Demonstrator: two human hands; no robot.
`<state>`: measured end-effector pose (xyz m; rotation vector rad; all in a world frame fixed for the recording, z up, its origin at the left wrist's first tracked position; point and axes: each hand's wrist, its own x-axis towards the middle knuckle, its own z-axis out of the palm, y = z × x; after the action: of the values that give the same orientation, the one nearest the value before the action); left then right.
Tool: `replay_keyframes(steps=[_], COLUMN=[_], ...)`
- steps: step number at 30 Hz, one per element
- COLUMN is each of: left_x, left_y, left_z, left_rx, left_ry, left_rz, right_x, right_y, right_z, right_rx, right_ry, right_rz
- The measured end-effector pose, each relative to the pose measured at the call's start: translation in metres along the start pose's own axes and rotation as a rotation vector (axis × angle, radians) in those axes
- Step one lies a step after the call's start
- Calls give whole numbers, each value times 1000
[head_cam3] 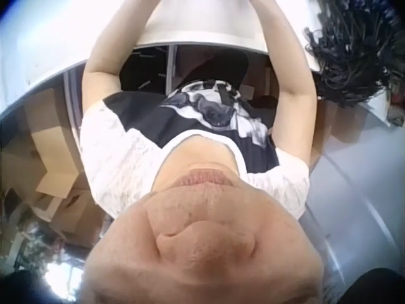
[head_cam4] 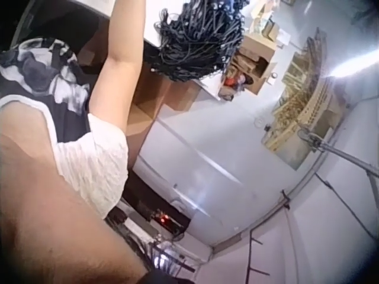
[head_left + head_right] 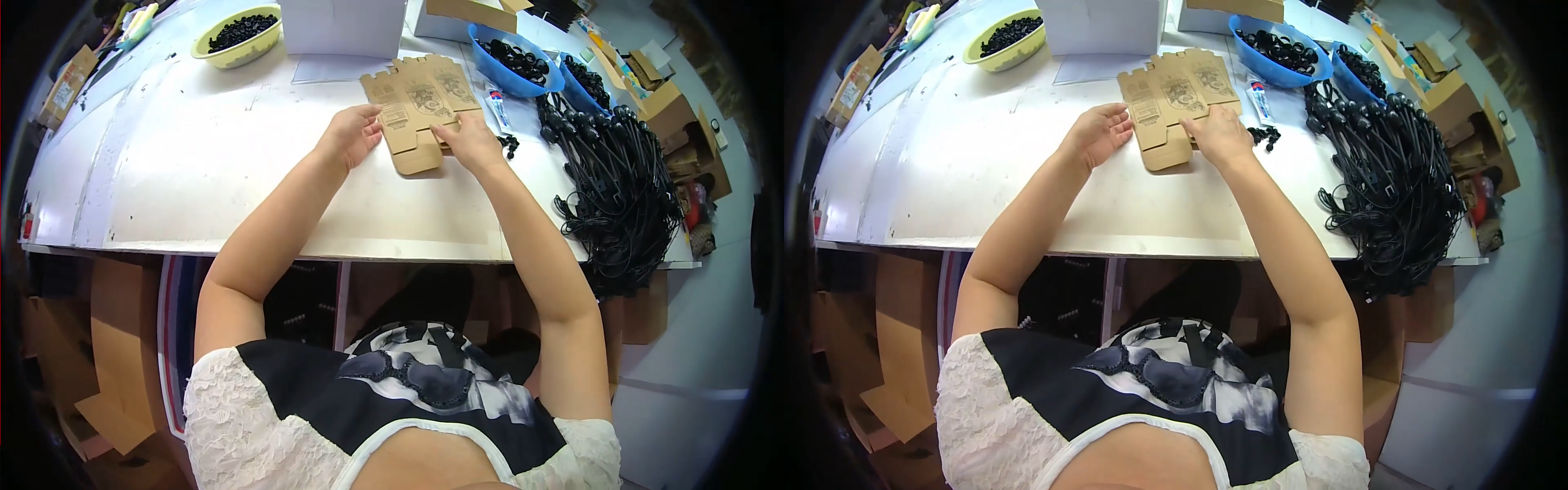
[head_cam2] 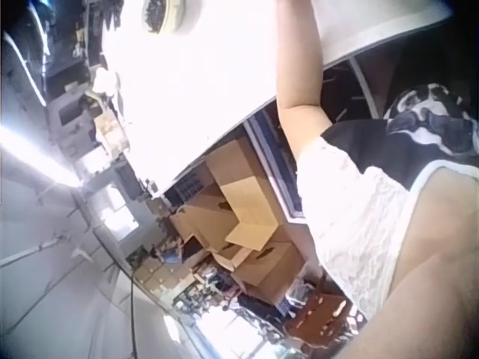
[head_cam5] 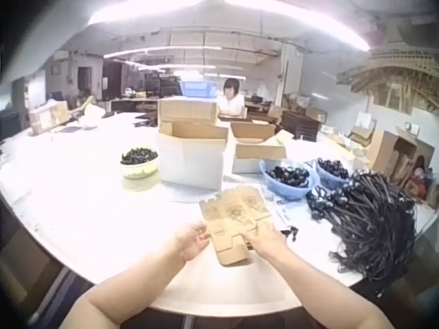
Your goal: The person folds flat cardboard boxes into their assembled form by hand, then inserts light cords with sockets into them, and packs the assembled boxes.
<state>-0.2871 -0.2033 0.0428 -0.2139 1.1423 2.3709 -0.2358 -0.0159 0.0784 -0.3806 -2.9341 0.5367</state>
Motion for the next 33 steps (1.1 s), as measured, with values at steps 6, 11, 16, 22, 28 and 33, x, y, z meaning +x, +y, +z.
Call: replay_keyframes(steps=[6,11,16,22,28,33], left_x=[6,-56,-99,-161,-230,-240], left_y=[-4,11,7,-1,-7,-54], left_z=[-6,25,36,42,34,51], left_rx=[46,-19,-9,402,802,782], left_ry=[-102,-121,-359,-404,-865,-1267], left_rz=[38,181,327,289,56,79], right_x=[6,-49,-114,-118,-162,-217], right_y=[3,-36,-57,-39,-10,14], right_z=[6,-23,-33,-95,-132,-131], right_rx=[955,471,144,359,553,768], right_ry=[-33,356,313,594,147,-192], right_rz=[28,-525,-926,-834,-744,-771])
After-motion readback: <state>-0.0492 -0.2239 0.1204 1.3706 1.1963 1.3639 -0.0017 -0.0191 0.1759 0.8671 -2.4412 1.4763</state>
